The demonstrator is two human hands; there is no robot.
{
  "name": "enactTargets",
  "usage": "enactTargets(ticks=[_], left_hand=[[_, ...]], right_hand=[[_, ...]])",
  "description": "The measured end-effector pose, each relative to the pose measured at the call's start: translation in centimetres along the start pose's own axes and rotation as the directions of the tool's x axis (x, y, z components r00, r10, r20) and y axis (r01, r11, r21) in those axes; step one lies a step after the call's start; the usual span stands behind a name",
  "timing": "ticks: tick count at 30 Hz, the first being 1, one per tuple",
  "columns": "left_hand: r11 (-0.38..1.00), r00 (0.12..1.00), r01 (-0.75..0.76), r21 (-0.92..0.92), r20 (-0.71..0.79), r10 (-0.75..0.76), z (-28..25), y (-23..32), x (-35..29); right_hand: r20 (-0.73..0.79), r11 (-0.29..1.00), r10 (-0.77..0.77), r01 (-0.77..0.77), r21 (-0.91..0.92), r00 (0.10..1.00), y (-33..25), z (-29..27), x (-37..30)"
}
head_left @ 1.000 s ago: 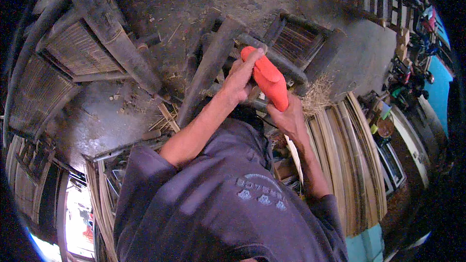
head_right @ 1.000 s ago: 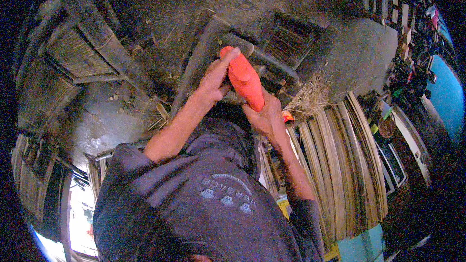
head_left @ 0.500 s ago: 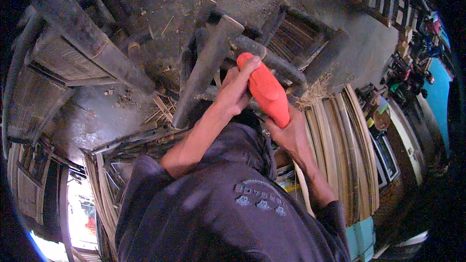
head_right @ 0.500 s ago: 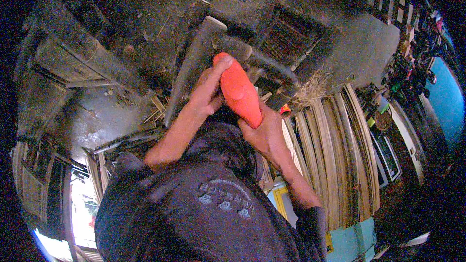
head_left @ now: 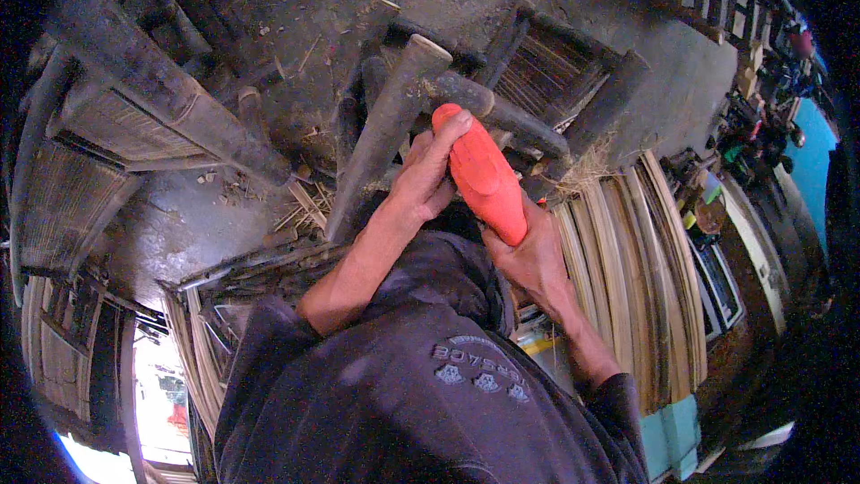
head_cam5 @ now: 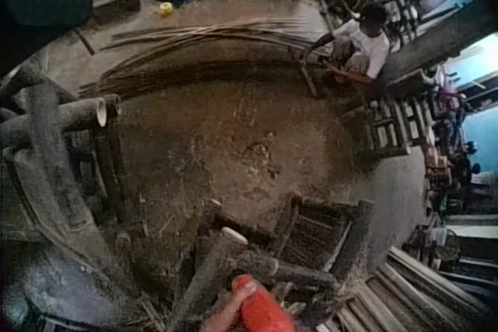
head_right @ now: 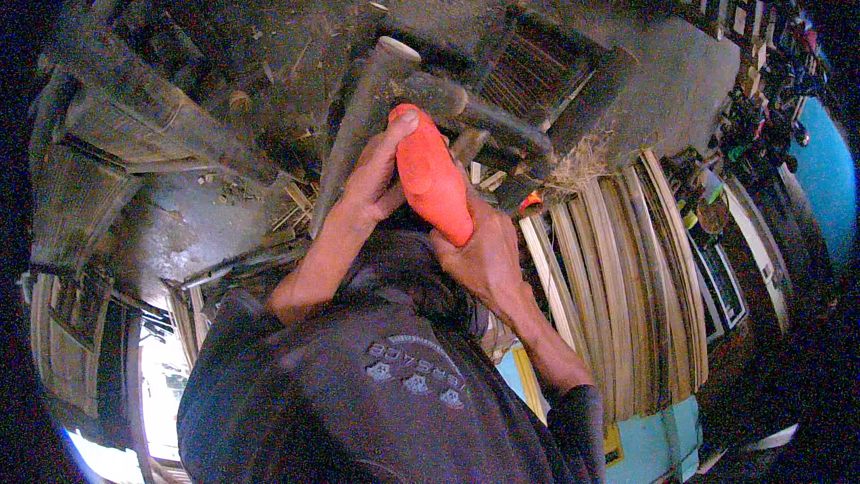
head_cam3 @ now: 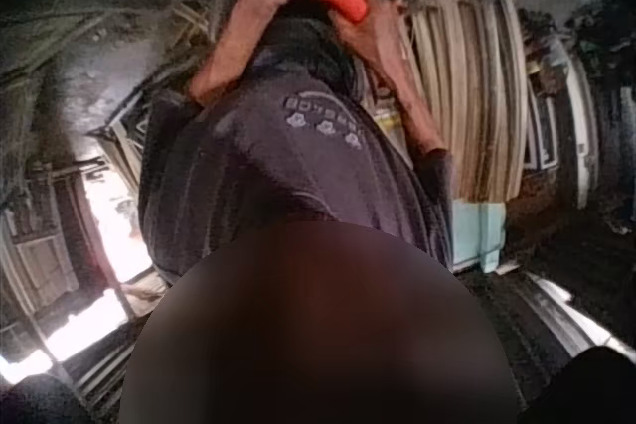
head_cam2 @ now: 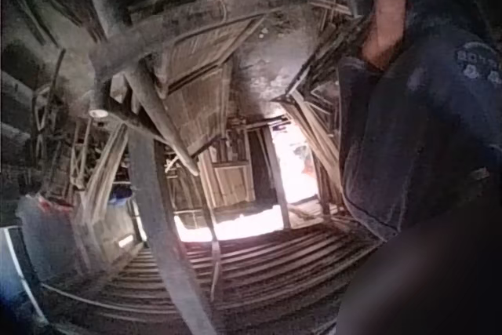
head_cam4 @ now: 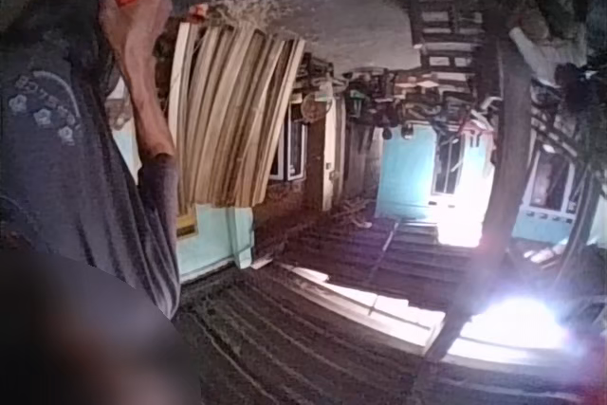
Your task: The person uses a red electric sander to smooth the surface of a wooden chair frame. They move the sander along the legs and rails, then flip the chair to work on different sides.
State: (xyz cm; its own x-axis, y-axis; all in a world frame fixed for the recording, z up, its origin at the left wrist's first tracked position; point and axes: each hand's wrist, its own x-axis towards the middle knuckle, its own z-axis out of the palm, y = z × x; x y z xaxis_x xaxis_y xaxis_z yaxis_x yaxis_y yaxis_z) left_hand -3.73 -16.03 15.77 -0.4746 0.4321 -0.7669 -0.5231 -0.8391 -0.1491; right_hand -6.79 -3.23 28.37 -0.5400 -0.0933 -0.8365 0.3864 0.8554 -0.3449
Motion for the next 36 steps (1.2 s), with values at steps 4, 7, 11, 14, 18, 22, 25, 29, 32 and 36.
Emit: enactTargets(ticks=[4, 7, 11, 14, 18, 22, 25, 29, 32, 36], left_hand=[[0.999, 0.999, -0.029, 0.043, -0.033, 0.031, -1.0, -1.0, 1.0], [0.997, 0.998, -0.056, 0.048, 0.002, 0.056, -2.0, -1.1, 1.3], [0.991, 0.991, -0.100, 0.094, -0.076, 0.107, -0.4, -0.1, 0.4], [0.990, 0.990, -0.091, 0.107, -0.101, 0.102, -1.5, -0.1, 2.0], [0.985, 0.992, -0.128, 0.119, 0.016, 0.127, -1.6, 0.1, 2.1], [0.927, 0.946, -0.319, 0.199, 0.010, 0.324, 0.8, -0.3, -1.6], [0.988, 0.988, -0.136, 0.072, 0.088, 0.130, -2.6, 0.0, 2.9], [0.956, 0.960, -0.281, 0.083, 0.043, 0.278, 1.1, -1.0, -2.7], [0.985, 0.984, -0.169, 0.036, 0.057, 0.167, 0.4, -1.4, -1.7], [0.986, 0.994, -0.097, 0.138, 0.069, 0.088, 5.0, -4.0, -6.7]], right_hand=[[-0.027, 0.997, -0.059, 0.057, -0.042, 0.998, 0.3, 0.2, 0.0], [-0.073, 0.995, -0.093, 0.090, -0.042, 0.993, -0.3, 1.0, -0.2], [-0.129, 0.985, -0.169, 0.166, -0.038, 0.977, 1.8, 2.3, 1.5], [-0.113, 0.982, -0.186, 0.180, -0.061, 0.976, 2.3, 2.4, 1.8], [-0.064, 0.985, -0.166, 0.163, -0.051, 0.984, 2.3, 2.1, 2.6], [-0.073, 0.973, -0.220, 0.213, -0.086, 0.973, 1.6, 1.8, 1.9], [-0.056, 0.970, -0.236, 0.231, -0.082, 0.970, 1.0, 1.8, 1.3], [-0.106, 0.942, -0.335, 0.330, -0.062, 0.936, 2.3, 1.9, 0.5], [-0.101, 0.922, -0.385, 0.378, -0.084, 0.917, 3.1, 1.9, -0.5], [-0.068, 0.996, -0.076, 0.080, 0.051, 0.995, 1.9, -1.4, -8.9]])
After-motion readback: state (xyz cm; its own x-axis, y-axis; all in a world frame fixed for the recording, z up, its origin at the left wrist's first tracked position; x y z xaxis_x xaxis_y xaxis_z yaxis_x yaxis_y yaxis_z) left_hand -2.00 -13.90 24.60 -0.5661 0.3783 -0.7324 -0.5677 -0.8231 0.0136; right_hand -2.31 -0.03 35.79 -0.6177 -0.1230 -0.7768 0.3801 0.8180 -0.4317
